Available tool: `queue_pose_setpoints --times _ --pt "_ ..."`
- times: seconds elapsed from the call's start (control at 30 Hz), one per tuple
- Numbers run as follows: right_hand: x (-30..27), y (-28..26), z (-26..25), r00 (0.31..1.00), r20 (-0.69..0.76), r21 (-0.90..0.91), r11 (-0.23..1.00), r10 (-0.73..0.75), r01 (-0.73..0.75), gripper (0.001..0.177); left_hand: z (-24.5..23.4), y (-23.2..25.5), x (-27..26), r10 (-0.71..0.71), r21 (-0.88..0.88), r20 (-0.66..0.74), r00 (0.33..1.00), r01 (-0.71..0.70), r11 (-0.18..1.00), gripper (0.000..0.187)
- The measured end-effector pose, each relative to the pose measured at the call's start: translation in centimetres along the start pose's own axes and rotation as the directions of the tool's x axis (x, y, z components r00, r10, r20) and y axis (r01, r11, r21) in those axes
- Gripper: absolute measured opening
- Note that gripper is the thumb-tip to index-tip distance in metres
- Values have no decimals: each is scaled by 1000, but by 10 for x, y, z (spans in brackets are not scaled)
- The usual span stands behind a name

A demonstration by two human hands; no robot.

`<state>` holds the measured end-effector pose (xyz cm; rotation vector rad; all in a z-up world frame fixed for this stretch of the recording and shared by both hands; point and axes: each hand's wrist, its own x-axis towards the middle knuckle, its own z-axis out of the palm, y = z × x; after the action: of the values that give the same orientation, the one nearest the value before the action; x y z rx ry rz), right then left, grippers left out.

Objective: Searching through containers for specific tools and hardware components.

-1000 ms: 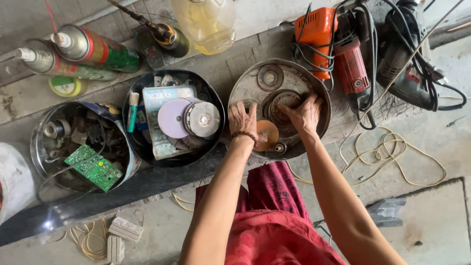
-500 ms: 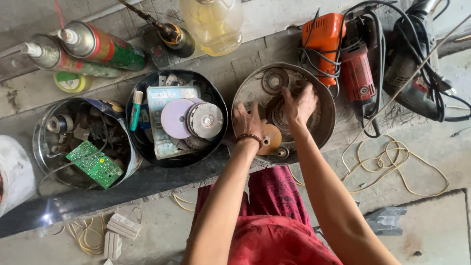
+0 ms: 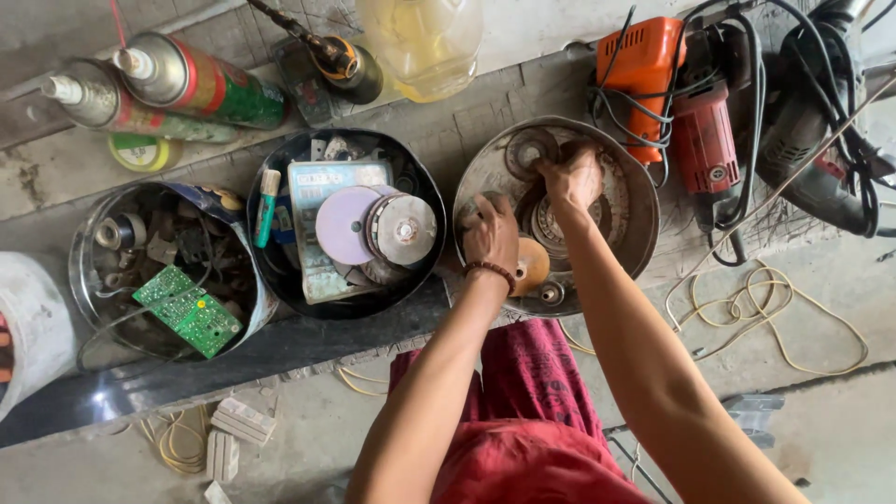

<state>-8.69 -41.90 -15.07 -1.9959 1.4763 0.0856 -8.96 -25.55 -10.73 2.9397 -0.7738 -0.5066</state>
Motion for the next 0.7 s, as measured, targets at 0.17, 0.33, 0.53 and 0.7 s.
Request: queue_pose_setpoints --times 0.17,0.33,0.53,0.7 --pt "-15 -26 -9 996 -73 -153 988 -46 34 97 -15 -1 8 11 12 -134 991 -9 1000 23" --pt "-13 -16 0 935 -203 -177 950 -290 257 104 -82 -12 13 56 -261 111 992 -25 965 23" --pt "-42 -12 -18 958 -154 321 905 -242 280 62 -123 -34 -13 -76 -640 -24 997 43 767 22" --pt "-82 -8 -81 891 -63 365 821 -449 439 31 -135 -58 -36 -201 -723 -107 974 63 688 22"
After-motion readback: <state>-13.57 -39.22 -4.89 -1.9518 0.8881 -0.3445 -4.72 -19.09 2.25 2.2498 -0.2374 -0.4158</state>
